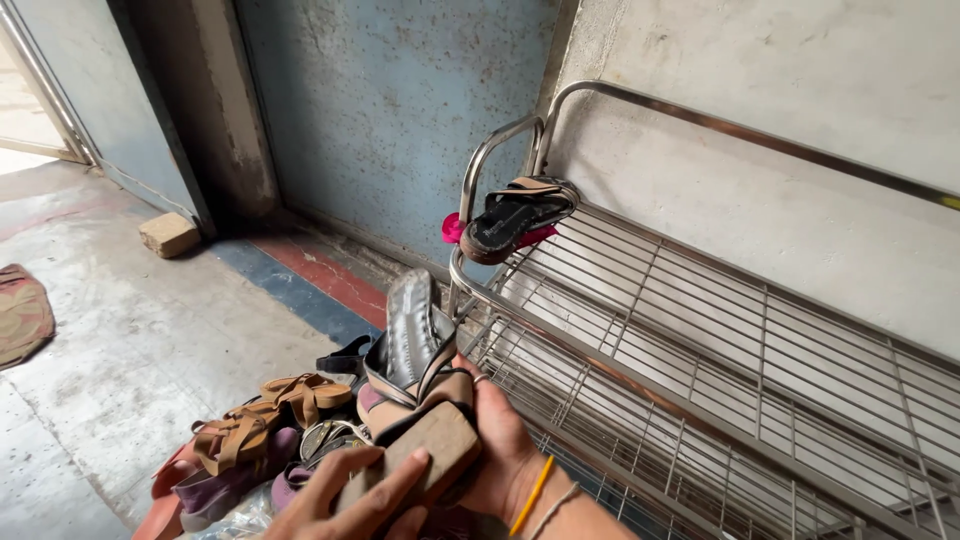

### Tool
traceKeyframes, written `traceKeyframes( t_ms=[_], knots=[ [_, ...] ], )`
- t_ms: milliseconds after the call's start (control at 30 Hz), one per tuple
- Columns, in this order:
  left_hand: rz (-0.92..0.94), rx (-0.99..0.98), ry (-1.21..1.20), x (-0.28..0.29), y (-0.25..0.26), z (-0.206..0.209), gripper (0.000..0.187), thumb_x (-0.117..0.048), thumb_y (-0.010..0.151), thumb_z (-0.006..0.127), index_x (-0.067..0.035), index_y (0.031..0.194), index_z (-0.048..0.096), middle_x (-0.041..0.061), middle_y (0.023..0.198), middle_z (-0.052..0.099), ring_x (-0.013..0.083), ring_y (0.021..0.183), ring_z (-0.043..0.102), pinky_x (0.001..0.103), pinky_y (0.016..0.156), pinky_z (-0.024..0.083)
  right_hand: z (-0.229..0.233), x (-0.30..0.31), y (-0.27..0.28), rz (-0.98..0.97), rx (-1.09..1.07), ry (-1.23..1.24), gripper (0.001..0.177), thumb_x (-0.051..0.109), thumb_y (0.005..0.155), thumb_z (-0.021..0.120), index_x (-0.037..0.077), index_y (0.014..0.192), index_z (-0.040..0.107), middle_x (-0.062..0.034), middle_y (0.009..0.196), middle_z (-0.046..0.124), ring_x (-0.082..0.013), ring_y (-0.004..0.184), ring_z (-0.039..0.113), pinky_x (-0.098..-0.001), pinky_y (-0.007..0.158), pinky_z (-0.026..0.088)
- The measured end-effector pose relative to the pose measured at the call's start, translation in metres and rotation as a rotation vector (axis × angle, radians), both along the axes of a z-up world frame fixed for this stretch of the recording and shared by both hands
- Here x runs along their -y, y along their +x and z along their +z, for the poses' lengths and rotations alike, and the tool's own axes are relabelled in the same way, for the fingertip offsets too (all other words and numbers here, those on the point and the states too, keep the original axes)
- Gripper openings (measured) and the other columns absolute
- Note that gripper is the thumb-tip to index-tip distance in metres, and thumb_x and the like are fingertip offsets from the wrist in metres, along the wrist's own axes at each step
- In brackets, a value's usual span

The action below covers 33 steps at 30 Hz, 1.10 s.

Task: The person scrubs the soles and straps of several sandals and shoes using a brush, then places them on a metal shoe rack. The person handles black sandals, brown sandals, and a pair of sneakers, cleaning each one before arranging them on the rack.

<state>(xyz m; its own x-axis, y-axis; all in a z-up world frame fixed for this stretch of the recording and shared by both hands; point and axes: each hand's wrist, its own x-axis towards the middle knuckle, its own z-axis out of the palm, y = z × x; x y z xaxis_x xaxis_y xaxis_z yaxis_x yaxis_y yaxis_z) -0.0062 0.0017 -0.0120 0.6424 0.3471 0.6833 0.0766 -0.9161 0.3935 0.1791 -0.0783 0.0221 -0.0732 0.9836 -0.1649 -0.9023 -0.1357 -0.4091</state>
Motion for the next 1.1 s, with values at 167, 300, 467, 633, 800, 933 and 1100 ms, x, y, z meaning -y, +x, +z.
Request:
traceKeyframes(
  t_ms=[167,300,467,633,800,933,1100],
  knots=[
    [-0.107,0.036,0.334,-0.033,-0.020,-0.039,0.042,-0.039,0.082,0.082,-0.040,0.123,0.072,-0.002,0.110,0.071,0.0193,0.090,0.075,0.041,0.080,0.064,0.017,0.009,0.006,-0.145,0.049,-0.062,0.070,0.059,0.103,0.046,0.003,0.143,0.054,-0.0205,0.127,0.069,-0.0337,0.111,0.069,-0.0503,0.099,0.057],
    [0.047,-0.192,-0.030,-0.011,-0.026,0.003,0.049,-0.039,0.078,0.083,-0.042,0.126,0.076,0.005,0.114,0.072,0.0236,0.097,0.076,0.038,0.069,0.063,0.002,0.006,0.005,-0.186,-0.032,-0.123,0.073,0.063,0.093,0.048,0.007,0.140,0.054,-0.0186,0.123,0.071,-0.0338,0.107,0.071,-0.0514,0.093,0.058],
    [0.068,-0.193,-0.088,0.003,-0.020,0.007,0.048,-0.046,0.080,0.082,-0.046,0.128,0.077,0.002,0.119,0.072,0.0195,0.097,0.078,0.036,0.075,0.064,0.009,0.014,0.010,-0.260,0.063,-0.036,0.069,0.060,0.095,0.055,0.007,0.139,0.057,-0.0174,0.124,0.068,-0.0335,0.111,0.069,-0.0511,0.098,0.057],
    [0.175,0.067,-0.290,0.015,-0.011,0.079,0.044,-0.022,0.074,0.075,-0.026,0.118,0.076,0.007,0.107,0.073,0.0190,0.089,0.080,0.035,0.071,0.067,0.024,0.027,0.009,-0.242,-0.024,0.032,0.068,0.059,0.091,0.062,0.008,0.136,0.061,-0.0167,0.128,0.067,-0.0322,0.114,0.067,-0.0495,0.100,0.056],
    [0.394,0.154,-0.137,0.039,0.017,0.076,0.044,-0.027,0.076,0.078,-0.019,0.119,0.075,0.016,0.106,0.068,0.0325,0.087,0.075,0.043,0.073,0.059,0.010,0.016,0.006,-0.215,-0.120,0.133,0.081,0.066,0.079,0.065,0.009,0.137,0.061,-0.0148,0.126,0.069,-0.0317,0.114,0.067,-0.0468,0.101,0.055],
    [0.336,0.117,-0.112,0.062,0.025,0.081,0.049,-0.027,0.070,0.078,-0.017,0.118,0.076,0.023,0.106,0.065,0.0381,0.086,0.074,0.042,0.067,0.060,0.024,0.010,-0.006,-0.273,0.014,0.273,0.092,0.073,0.076,0.065,0.003,0.135,0.059,-0.0171,0.124,0.070,-0.0296,0.115,0.067,-0.0438,0.104,0.055],
    [0.555,-0.084,-0.298,0.056,0.034,0.108,0.047,-0.036,0.081,0.081,-0.028,0.127,0.074,0.016,0.118,0.066,0.0338,0.083,0.074,0.044,0.059,0.059,-0.004,0.006,0.014,-0.411,-0.146,0.032,0.079,0.073,0.083,0.064,0.007,0.126,0.065,-0.0119,0.114,0.071,-0.0306,0.106,0.068,-0.0442,0.097,0.054]
  ],
)
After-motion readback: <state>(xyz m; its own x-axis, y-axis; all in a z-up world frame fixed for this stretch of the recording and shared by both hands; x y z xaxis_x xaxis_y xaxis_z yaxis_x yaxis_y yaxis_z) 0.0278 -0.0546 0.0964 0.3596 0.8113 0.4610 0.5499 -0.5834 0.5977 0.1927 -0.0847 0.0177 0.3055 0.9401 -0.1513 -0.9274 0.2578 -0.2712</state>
